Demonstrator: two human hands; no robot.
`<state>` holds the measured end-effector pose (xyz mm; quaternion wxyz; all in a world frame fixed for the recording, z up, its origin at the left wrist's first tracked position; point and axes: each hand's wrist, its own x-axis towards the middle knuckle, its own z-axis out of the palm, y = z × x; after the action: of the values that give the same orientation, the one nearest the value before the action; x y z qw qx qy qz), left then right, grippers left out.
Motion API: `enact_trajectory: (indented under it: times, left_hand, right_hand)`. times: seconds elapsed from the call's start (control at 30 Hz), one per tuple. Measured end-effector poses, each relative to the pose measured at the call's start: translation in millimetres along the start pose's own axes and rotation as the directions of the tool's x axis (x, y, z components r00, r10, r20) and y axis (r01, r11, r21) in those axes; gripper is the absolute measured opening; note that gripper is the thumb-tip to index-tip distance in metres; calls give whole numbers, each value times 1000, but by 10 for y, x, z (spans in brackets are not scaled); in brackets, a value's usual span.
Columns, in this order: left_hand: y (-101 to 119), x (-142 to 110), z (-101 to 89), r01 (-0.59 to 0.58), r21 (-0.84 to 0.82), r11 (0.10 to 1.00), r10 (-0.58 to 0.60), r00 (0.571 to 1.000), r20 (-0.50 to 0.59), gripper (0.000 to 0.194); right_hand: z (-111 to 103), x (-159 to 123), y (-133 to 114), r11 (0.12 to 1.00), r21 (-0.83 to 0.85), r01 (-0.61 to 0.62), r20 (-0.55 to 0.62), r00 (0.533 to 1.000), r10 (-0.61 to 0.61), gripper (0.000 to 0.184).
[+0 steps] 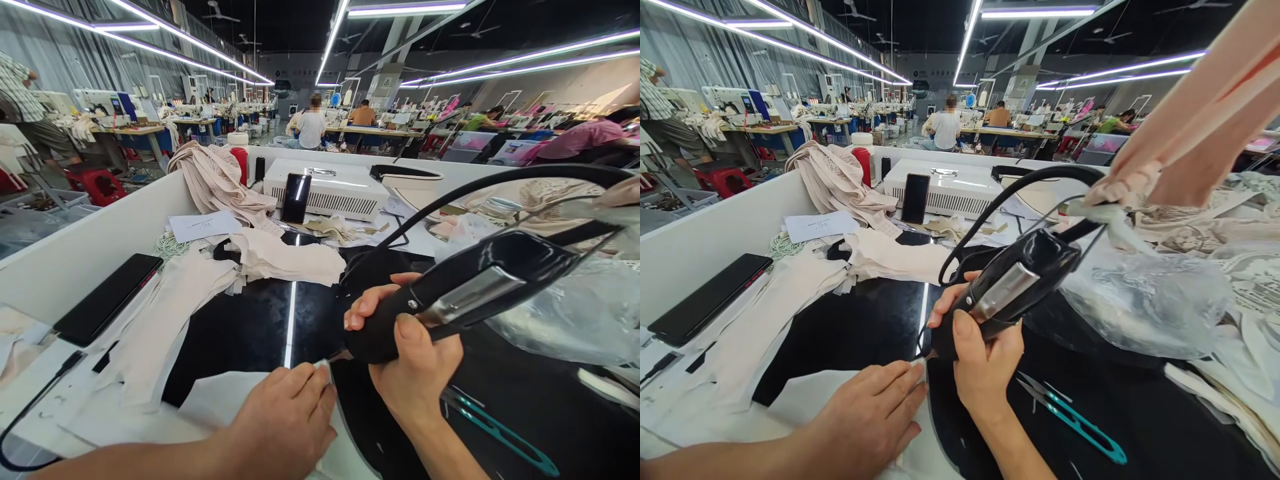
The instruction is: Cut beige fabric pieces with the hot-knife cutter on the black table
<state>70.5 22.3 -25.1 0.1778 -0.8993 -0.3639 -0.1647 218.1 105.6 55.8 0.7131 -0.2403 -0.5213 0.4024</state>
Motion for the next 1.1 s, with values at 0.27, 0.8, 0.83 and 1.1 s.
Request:
enact_trajectory:
  times: [0.27,0.8,0.83,1.1]
  left_hand:
    - [6,10,-28,25,-21,999,-26,999,-27,35]
    - [10,21,-32,60,-81,995,-58,998,19,34]
    - [10,22,-36,62,-82,995,-60,998,19,34]
    - [10,15,-47,55,-66,996,-53,998,36,35]
  right_hand:
    - [33,-11,-5,999,37,-6,-18,1000,7,39]
    - [93,-62,-2,999,24,-38,-39,998,39,45]
    - [97,-68,0,999,21,-39,-36,999,40,45]
    - [80,-65,9,998,13,-55,-2,998,55,43]
